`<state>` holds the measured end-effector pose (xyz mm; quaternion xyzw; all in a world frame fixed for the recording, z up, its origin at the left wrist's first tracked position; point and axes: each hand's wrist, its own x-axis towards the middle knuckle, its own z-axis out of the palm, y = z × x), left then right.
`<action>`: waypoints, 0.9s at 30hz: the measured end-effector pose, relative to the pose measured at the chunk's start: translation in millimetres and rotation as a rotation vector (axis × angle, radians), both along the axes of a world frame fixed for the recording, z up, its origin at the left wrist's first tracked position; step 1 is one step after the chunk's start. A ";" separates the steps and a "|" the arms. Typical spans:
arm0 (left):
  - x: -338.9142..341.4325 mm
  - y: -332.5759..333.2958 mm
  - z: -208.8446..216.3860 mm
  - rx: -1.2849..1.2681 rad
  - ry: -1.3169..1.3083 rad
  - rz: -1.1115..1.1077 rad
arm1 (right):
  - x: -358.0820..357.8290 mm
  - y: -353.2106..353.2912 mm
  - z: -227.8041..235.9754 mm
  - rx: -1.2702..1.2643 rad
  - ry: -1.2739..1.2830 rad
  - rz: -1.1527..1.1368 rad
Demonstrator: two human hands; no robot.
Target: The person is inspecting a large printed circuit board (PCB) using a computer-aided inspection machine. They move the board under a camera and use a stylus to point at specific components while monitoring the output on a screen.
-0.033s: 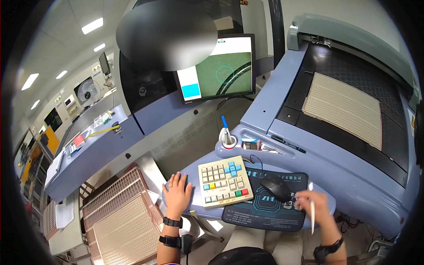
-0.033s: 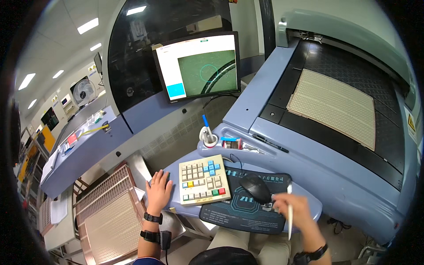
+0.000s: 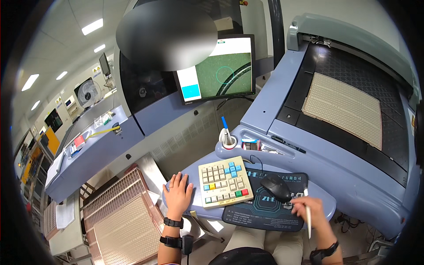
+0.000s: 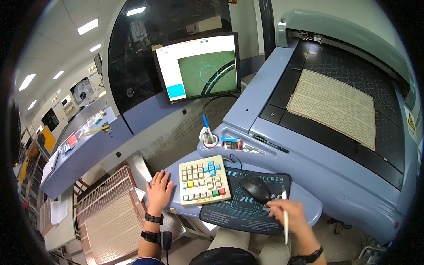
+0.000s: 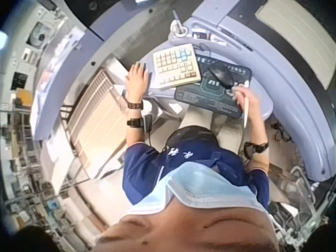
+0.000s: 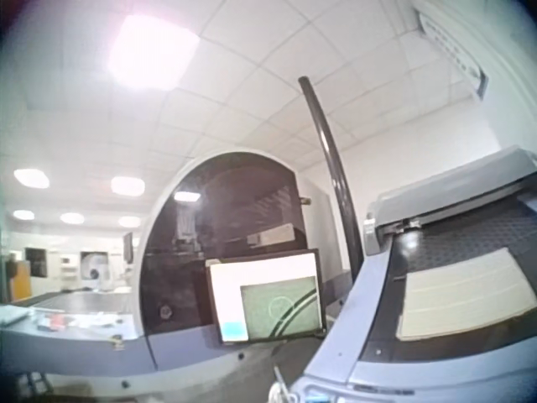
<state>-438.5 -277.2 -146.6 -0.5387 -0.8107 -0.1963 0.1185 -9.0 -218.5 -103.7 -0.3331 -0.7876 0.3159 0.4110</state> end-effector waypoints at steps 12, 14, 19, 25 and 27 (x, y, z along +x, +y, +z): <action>5.4 -11.5 2.3 0.003 -0.032 -0.007 | -1.3 -20.0 -17.4 -0.224 0.206 0.010; 4.3 -12.3 -2.0 0.116 -0.057 0.002 | -0.5 -21.9 -15.9 -0.219 0.187 0.001; 1.9 -7.8 -6.9 0.105 -0.052 0.042 | -1.0 -15.0 -26.2 -0.199 0.097 -0.027; 4.7 -8.5 -5.2 0.134 -0.050 0.069 | -2.8 -16.6 -17.8 -0.178 0.066 -0.007; 5.2 -8.8 -5.2 0.133 -0.050 0.068 | -2.1 -16.2 -19.5 -0.175 0.062 -0.006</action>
